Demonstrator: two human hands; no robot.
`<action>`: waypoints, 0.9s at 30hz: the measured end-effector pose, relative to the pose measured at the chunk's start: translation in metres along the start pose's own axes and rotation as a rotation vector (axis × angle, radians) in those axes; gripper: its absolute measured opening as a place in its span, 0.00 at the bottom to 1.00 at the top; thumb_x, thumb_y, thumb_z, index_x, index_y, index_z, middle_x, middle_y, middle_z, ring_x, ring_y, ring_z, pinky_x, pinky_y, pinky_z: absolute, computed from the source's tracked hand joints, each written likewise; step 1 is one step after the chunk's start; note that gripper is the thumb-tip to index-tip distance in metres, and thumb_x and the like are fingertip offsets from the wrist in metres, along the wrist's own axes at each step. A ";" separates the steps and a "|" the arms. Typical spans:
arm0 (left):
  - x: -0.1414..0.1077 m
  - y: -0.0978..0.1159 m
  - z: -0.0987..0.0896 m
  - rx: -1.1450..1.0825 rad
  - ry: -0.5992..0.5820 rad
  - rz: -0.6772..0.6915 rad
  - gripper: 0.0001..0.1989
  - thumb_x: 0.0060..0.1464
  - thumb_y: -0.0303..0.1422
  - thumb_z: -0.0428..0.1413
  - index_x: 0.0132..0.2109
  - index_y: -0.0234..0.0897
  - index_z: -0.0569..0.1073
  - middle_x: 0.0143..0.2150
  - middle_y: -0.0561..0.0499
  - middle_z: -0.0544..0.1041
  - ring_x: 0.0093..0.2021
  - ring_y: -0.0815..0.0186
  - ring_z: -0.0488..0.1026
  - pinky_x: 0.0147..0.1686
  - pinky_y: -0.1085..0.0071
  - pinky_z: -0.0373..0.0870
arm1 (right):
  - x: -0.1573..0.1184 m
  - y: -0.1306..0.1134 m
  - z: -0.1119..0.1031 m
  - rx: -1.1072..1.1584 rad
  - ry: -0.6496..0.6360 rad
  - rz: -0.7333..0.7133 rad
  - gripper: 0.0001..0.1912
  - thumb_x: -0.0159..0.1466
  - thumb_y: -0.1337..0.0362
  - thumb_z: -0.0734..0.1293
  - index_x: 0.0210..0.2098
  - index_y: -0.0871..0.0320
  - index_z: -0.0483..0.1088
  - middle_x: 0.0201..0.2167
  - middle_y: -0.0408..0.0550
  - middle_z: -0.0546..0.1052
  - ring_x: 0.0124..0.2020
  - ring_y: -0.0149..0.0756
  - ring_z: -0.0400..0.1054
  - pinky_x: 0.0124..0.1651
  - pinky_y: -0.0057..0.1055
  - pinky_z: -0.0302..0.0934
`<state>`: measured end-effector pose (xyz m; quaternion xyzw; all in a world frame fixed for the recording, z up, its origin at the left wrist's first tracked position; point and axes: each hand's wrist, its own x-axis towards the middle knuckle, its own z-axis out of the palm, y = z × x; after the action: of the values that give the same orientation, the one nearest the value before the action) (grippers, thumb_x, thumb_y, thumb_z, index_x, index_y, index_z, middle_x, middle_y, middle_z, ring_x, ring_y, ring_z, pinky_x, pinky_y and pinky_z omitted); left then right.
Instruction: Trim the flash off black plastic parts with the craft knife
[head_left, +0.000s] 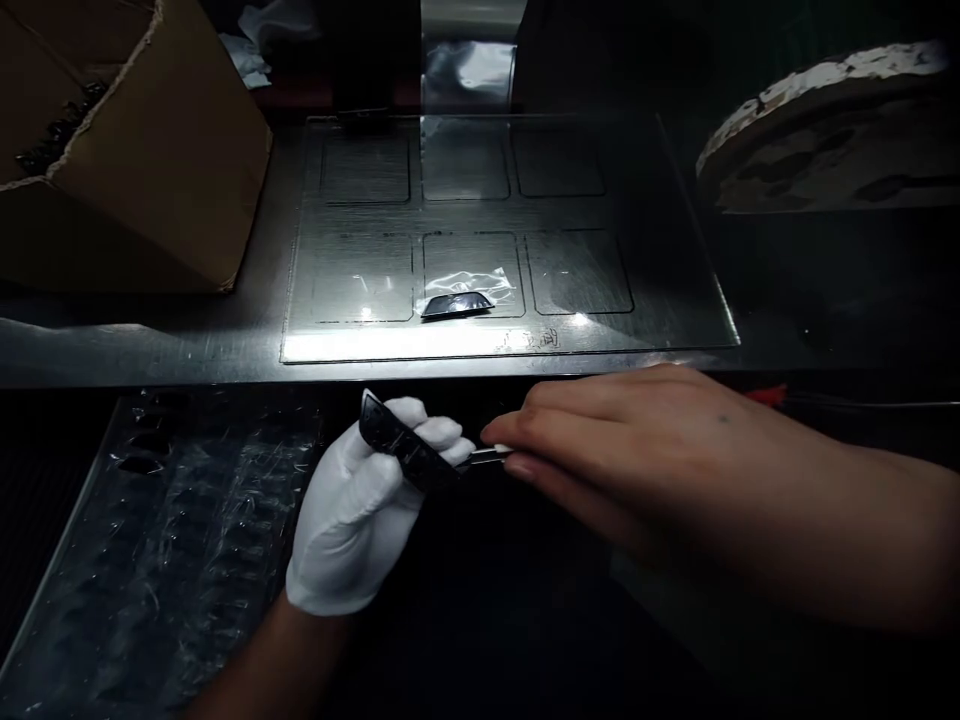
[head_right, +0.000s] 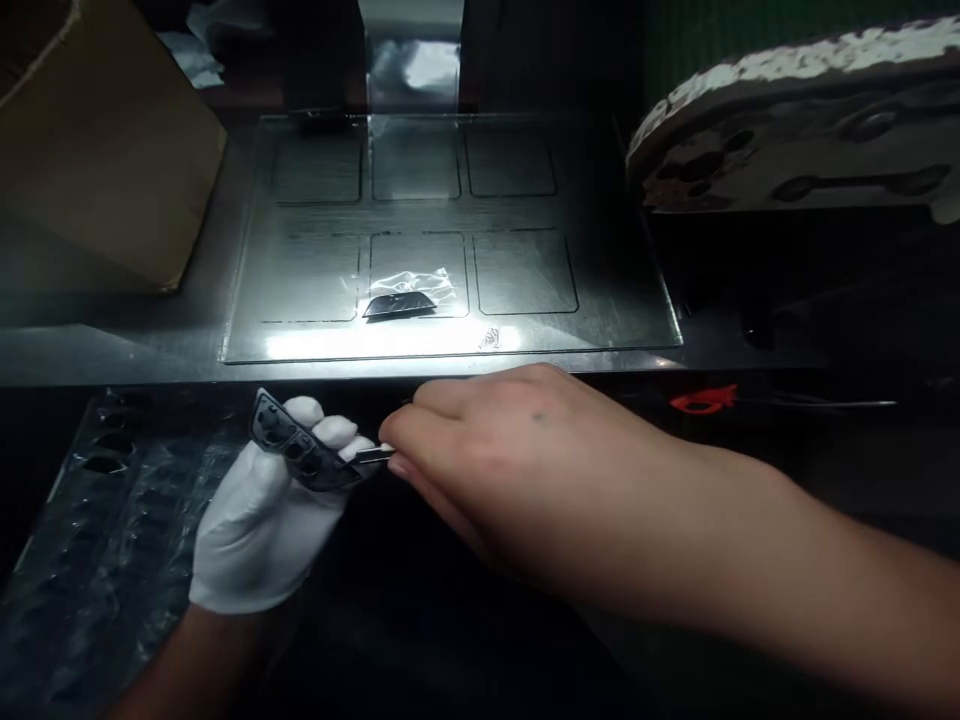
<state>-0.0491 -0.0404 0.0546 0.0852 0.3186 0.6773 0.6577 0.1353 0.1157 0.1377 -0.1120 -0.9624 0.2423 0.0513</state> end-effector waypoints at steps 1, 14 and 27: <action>0.001 0.000 0.001 0.003 0.005 0.018 0.12 0.63 0.33 0.62 0.53 0.42 0.80 0.49 0.53 0.85 0.50 0.64 0.82 0.58 0.68 0.76 | 0.001 -0.003 0.002 -0.008 -0.018 0.007 0.13 0.76 0.60 0.61 0.48 0.56 0.77 0.32 0.46 0.80 0.27 0.32 0.70 0.31 0.30 0.61; 0.000 -0.001 -0.002 0.053 0.038 0.082 0.12 0.62 0.32 0.64 0.53 0.43 0.80 0.48 0.54 0.86 0.51 0.68 0.81 0.61 0.70 0.73 | 0.007 -0.006 0.005 -0.228 -0.080 -0.004 0.09 0.71 0.67 0.64 0.47 0.57 0.76 0.32 0.46 0.79 0.27 0.33 0.68 0.29 0.30 0.55; -0.003 -0.004 -0.005 0.125 0.126 0.116 0.14 0.61 0.31 0.65 0.53 0.44 0.79 0.48 0.52 0.85 0.53 0.65 0.81 0.61 0.66 0.75 | 0.004 -0.005 0.007 -0.293 -0.112 -0.008 0.10 0.71 0.68 0.64 0.49 0.56 0.76 0.29 0.43 0.77 0.25 0.32 0.65 0.27 0.31 0.45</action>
<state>-0.0478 -0.0452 0.0498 0.1016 0.3954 0.6971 0.5894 0.1296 0.1087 0.1344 -0.1007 -0.9892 0.1052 -0.0181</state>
